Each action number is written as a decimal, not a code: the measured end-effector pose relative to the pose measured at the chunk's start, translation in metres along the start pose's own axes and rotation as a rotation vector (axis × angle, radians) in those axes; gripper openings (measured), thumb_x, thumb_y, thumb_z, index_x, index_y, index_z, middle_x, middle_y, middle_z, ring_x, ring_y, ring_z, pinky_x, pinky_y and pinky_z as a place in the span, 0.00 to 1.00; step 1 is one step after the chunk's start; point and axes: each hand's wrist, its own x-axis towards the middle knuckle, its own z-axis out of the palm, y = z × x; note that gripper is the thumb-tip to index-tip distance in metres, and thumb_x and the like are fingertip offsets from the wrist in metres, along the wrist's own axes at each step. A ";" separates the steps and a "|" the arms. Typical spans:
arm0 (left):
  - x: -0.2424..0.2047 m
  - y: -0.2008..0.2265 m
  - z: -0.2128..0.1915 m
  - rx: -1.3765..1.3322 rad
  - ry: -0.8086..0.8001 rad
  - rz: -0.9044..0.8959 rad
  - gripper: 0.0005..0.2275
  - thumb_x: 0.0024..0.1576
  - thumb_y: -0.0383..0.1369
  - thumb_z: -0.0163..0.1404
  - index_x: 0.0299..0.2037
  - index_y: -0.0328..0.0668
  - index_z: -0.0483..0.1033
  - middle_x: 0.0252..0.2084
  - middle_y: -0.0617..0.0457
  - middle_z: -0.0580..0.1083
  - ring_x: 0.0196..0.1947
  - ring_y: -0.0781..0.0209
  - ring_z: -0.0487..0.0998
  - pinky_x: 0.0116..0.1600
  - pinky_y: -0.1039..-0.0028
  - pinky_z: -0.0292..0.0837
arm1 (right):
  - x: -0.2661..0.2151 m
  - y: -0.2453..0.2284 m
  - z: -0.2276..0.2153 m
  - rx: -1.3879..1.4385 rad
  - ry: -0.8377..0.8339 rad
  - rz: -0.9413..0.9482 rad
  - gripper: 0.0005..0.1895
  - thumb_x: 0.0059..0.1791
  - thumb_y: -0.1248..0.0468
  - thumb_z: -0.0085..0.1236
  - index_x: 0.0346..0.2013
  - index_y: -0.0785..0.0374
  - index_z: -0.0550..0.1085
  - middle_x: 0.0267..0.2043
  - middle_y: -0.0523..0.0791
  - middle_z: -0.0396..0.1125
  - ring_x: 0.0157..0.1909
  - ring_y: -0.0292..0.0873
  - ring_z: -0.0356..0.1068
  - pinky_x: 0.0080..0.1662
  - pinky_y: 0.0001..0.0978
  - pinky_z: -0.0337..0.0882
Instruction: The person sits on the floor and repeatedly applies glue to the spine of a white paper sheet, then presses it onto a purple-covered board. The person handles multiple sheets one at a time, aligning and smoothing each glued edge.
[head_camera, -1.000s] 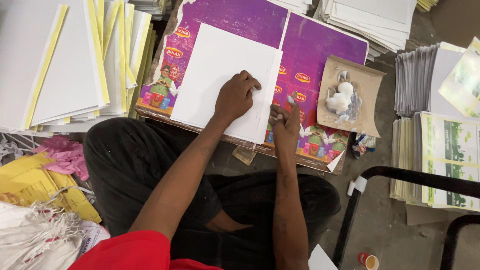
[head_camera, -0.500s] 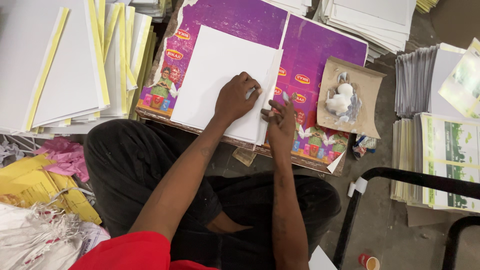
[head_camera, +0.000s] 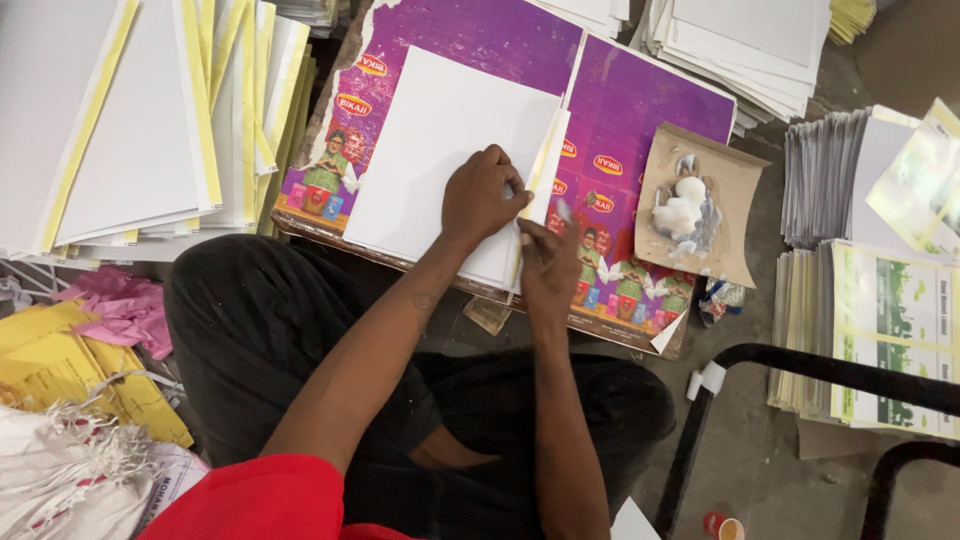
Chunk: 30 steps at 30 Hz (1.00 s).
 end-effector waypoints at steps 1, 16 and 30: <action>0.000 0.000 0.001 0.000 0.006 0.003 0.10 0.46 0.38 0.65 0.22 0.46 0.78 0.39 0.57 0.72 0.41 0.58 0.76 0.43 0.64 0.72 | 0.003 0.003 -0.002 0.064 0.035 0.042 0.30 0.53 0.75 0.54 0.68 0.69 0.55 0.50 0.54 0.76 0.52 0.48 0.78 0.53 0.36 0.78; 0.003 0.002 -0.009 -0.087 -0.010 -0.046 0.15 0.44 0.31 0.66 0.33 0.43 0.69 0.48 0.51 0.68 0.45 0.51 0.75 0.44 0.59 0.72 | 0.091 0.033 0.005 -0.093 0.093 0.049 0.36 0.44 0.71 0.72 0.63 0.68 0.64 0.36 0.48 0.77 0.36 0.39 0.78 0.39 0.28 0.77; 0.003 -0.001 -0.014 -0.106 -0.064 -0.008 0.10 0.45 0.27 0.62 0.33 0.47 0.73 0.49 0.55 0.69 0.50 0.53 0.75 0.48 0.61 0.73 | 0.233 0.104 0.023 -0.047 0.044 -0.078 0.32 0.44 0.73 0.73 0.61 0.69 0.69 0.35 0.49 0.79 0.36 0.38 0.79 0.39 0.26 0.76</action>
